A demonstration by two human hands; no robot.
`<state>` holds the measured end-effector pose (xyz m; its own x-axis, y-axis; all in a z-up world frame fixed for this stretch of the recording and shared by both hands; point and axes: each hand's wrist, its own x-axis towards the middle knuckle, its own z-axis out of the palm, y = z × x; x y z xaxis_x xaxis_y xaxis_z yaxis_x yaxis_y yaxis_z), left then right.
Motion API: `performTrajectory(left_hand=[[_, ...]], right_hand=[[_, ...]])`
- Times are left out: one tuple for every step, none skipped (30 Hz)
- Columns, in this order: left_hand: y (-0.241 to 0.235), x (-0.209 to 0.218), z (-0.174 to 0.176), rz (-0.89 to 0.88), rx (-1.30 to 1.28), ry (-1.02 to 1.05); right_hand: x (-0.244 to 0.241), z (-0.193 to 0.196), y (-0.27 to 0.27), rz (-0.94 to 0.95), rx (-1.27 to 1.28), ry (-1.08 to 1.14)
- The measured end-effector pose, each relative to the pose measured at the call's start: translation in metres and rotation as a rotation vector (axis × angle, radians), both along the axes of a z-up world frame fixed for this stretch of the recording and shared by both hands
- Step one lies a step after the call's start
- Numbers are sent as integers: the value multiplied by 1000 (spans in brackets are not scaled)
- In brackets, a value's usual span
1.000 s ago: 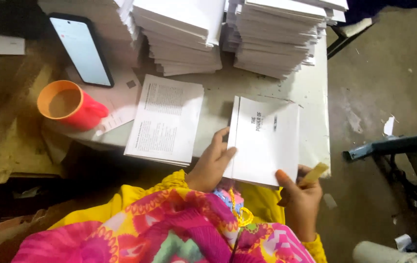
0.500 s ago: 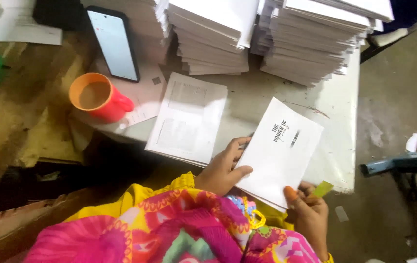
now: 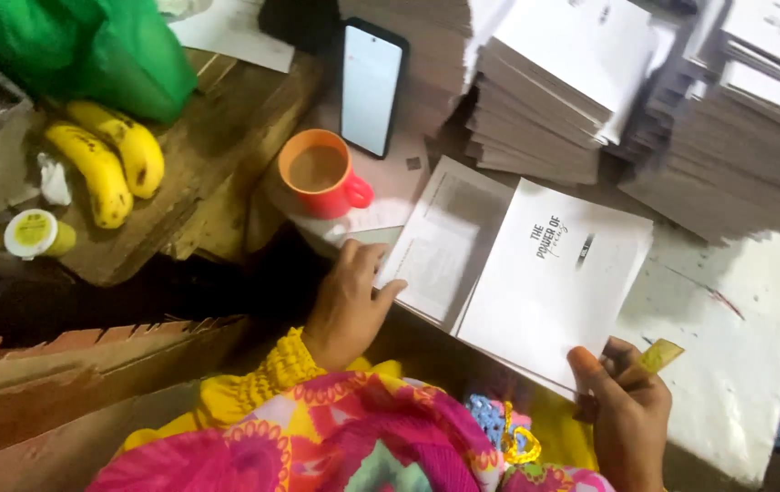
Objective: Folding printed sheets into booklets and stacking them on a table in a print shop.
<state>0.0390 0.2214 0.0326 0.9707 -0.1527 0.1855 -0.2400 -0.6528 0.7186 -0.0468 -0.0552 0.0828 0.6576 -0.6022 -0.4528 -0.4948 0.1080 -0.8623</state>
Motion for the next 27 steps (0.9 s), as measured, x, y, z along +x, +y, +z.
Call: performTrajectory(left_hand=[[0, -2, -3, 7, -70, 39], [1, -1, -3, 18, -73, 42], [2, -1, -4, 27, -141, 126], [1, -1, -5, 37, -210, 210], [2, -1, -6, 44, -215, 219], [2, -2, -8, 50, -278, 276], [1, -2, -10, 52, -341, 335], [0, -2, -4, 55, -347, 347], [-1, -2, 1, 62, -365, 467], [-3, -2, 6, 69, -383, 587], [-3, -3, 8, 70, -389, 594], [-4, -4, 11, 70, -439, 638], [-5, -4, 14, 70, -487, 679], [-4, 0, 26, 71, -491, 682], [-4, 4, 39, 73, -475, 814], [-5, 7, 52, 76, -458, 947], [-9, 8, 45, 74, -463, 947], [-15, 8, 38, 41, -685, 971], [-21, 9, 32, 0, -905, 986], [-27, 8, 25, -8, -908, 983], [-34, 8, 17, -22, -871, 901], [-42, 9, 9, -35, -835, 819], [-47, 8, 6, -54, -836, 820], [-53, 7, 2, -77, -693, 840], [-61, 3, -3, -105, -553, 864], [-69, 2, -3, -130, -557, 872], [-76, 0, -4, -177, -552, 798]], right_hand=[[7, 6, 9, 27, 12, 0], [11, 3, 11, 38, 9, 3], [14, 0, 13, 39, 20, -5], [18, -3, 15, 40, 30, -12], [20, -2, 17, 46, 26, -2], [22, 0, 20, 78, -24, 9], [22, 2, 22, 106, -76, 22], [24, 3, 25, 108, -81, 34], [25, 5, 27, 120, -112, 85], [26, 6, 29, 132, -143, 137], [29, 10, 32, 134, -148, 144], [32, 15, 35, 111, -149, 226], [35, 19, 39, 87, -147, 306], [35, 20, 40, 88, -151, 309], [36, 20, 41, 95, -145, 290], [36, 22, 42, 102, -139, 271], [34, 17, 38, 101, -145, 271], [32, 13, 35, 139, -169, 244], [30, 10, 30, 173, -194, 212], [29, 10, 30, 169, -200, 208], [28, 11, 29, 197, -299, 200], [27, 12, 27, 224, -399, 192], [23, 10, 19, 207, -407, 190], [18, 8, 11, 361, -768, 165], [9, 8, 1, 520, -1129, 152], [11, 14, 2, 502, -1139, 170], [12, 20, 4, 578, -988, 47]])
